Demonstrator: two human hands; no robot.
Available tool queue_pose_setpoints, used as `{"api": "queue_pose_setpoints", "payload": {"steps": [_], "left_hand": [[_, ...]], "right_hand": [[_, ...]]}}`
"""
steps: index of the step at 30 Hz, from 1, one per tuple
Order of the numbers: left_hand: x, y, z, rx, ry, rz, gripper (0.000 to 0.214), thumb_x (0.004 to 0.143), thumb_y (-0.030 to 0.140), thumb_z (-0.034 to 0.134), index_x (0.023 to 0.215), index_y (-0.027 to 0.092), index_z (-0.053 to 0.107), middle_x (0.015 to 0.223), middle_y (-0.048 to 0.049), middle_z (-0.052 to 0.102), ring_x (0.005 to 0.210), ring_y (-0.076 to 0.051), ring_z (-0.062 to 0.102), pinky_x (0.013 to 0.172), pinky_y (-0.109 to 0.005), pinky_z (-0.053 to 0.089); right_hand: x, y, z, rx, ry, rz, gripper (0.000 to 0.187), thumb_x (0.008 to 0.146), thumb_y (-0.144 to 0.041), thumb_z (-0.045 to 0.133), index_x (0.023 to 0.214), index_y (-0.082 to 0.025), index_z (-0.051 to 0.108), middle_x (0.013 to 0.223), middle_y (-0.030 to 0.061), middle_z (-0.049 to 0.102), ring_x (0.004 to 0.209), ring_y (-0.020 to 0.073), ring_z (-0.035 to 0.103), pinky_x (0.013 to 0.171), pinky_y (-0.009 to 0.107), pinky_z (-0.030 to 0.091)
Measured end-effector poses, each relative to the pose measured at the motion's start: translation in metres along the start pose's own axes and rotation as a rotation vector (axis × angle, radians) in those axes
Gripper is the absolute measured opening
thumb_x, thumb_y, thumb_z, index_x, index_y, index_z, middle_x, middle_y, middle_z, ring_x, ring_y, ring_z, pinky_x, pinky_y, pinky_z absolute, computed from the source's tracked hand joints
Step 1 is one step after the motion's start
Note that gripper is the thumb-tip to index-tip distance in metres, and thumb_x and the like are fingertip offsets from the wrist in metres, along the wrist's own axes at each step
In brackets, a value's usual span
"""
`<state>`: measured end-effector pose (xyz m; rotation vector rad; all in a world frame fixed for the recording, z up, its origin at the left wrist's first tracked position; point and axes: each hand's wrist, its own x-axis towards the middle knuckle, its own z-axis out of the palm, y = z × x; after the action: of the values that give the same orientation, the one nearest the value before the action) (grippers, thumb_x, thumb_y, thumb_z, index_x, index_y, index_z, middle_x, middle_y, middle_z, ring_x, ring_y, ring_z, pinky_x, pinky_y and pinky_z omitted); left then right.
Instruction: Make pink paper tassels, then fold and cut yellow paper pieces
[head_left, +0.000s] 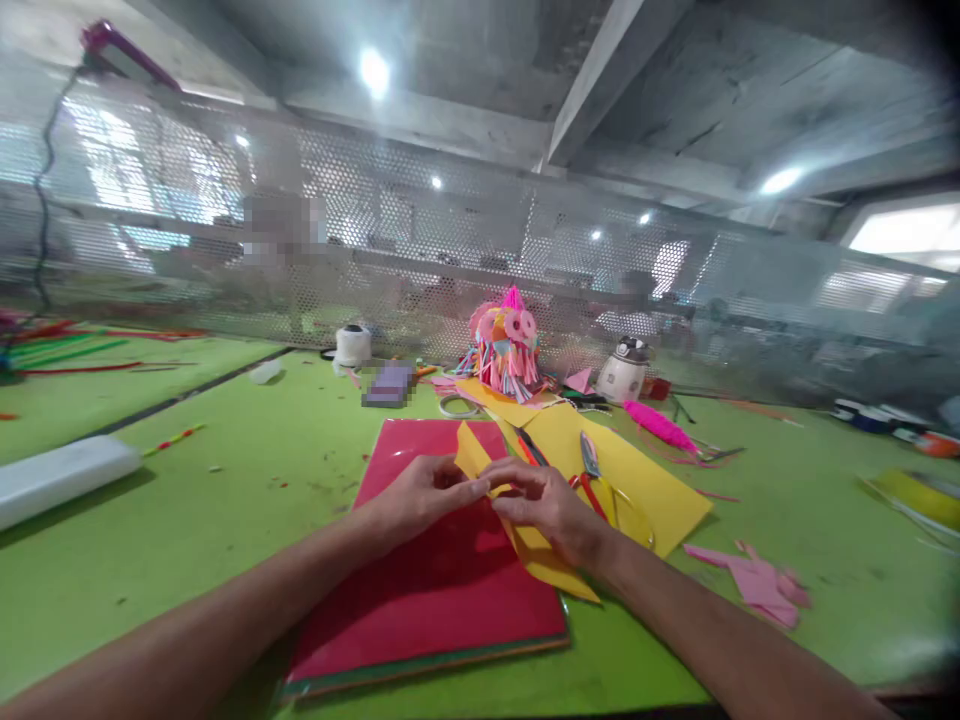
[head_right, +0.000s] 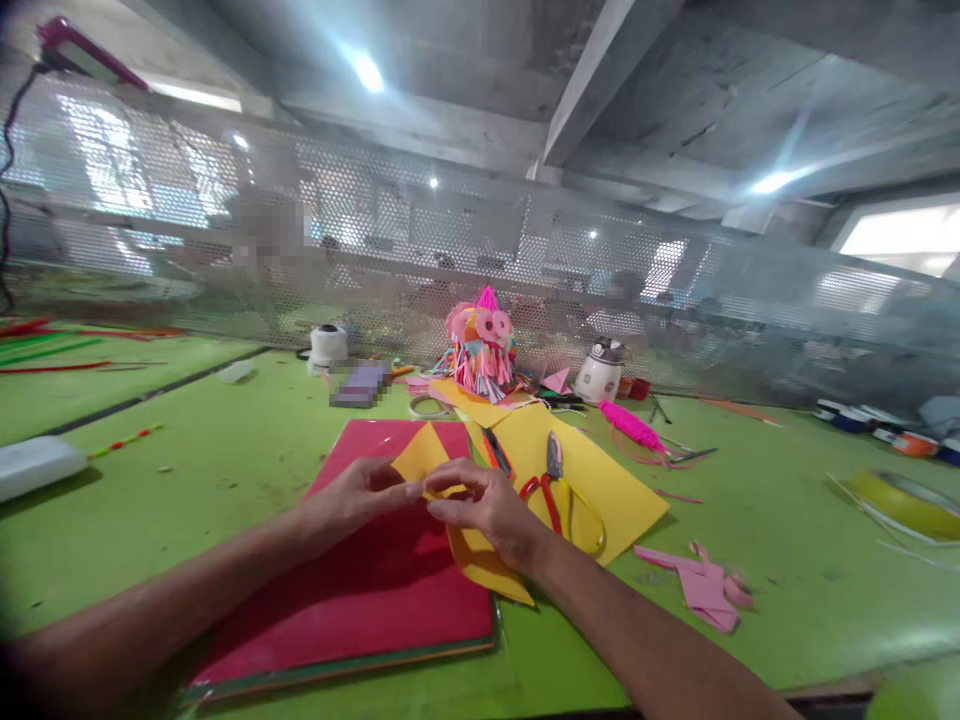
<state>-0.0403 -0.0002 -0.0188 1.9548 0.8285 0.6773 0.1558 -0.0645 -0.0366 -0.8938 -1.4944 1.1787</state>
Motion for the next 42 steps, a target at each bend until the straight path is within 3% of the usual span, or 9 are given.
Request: {"api": "queue_pose_setpoints", "payload": {"steps": [7, 16, 22, 29, 42], "left_hand": [[0.004, -0.011, 0.002, -0.083, -0.062, 0.011, 0.046, 0.075, 0.059, 0.063, 0.075, 0.013, 0.062, 0.066, -0.0019, 0.06, 0.062, -0.015, 0.054, 0.056, -0.024, 0.041], [0.004, -0.01, -0.001, -0.104, -0.11, 0.019, 0.041, 0.076, 0.054, 0.062, 0.073, 0.013, 0.062, 0.066, -0.0011, 0.06, 0.062, -0.014, 0.054, 0.058, -0.023, 0.041], [0.002, -0.007, 0.001, -0.093, -0.111, 0.036, 0.035, 0.075, 0.049, 0.064, 0.074, 0.014, 0.061, 0.069, -0.0005, 0.059, 0.066, -0.014, 0.054, 0.063, -0.025, 0.043], [-0.001, -0.001, 0.0, 0.009, -0.1, 0.054, 0.035, 0.078, 0.049, 0.064, 0.082, 0.014, 0.067, 0.075, -0.0027, 0.063, 0.07, -0.015, 0.055, 0.065, -0.025, 0.043], [0.001, -0.005, -0.003, -0.148, -0.181, 0.073, 0.037, 0.078, 0.045, 0.066, 0.095, 0.013, 0.071, 0.09, -0.0077, 0.071, 0.089, -0.023, 0.063, 0.08, -0.032, 0.05]], "right_hand": [[0.003, 0.004, -0.006, 0.052, -0.033, 0.037, 0.023, 0.074, -0.032, 0.076, 0.094, -0.022, 0.074, 0.104, 0.0029, 0.064, 0.102, 0.0202, 0.056, 0.093, 0.034, 0.04], [0.002, 0.001, 0.002, 0.059, 0.001, 0.109, 0.033, 0.069, -0.033, 0.08, 0.097, -0.018, 0.072, 0.096, 0.0024, 0.061, 0.086, 0.0164, 0.06, 0.082, 0.03, 0.045], [0.002, 0.0, 0.001, -0.025, 0.005, 0.08, 0.032, 0.074, -0.035, 0.076, 0.1, -0.017, 0.071, 0.098, 0.005, 0.064, 0.094, 0.0191, 0.06, 0.088, 0.033, 0.044], [-0.001, 0.0, 0.001, -0.068, -0.018, 0.044, 0.032, 0.076, -0.032, 0.074, 0.104, -0.018, 0.07, 0.102, 0.0047, 0.06, 0.089, 0.0177, 0.062, 0.082, 0.031, 0.048], [0.001, 0.0, -0.002, -0.029, -0.047, 0.059, 0.037, 0.074, -0.028, 0.075, 0.109, -0.017, 0.068, 0.105, 0.007, 0.064, 0.096, 0.0224, 0.063, 0.088, 0.037, 0.048]]}}
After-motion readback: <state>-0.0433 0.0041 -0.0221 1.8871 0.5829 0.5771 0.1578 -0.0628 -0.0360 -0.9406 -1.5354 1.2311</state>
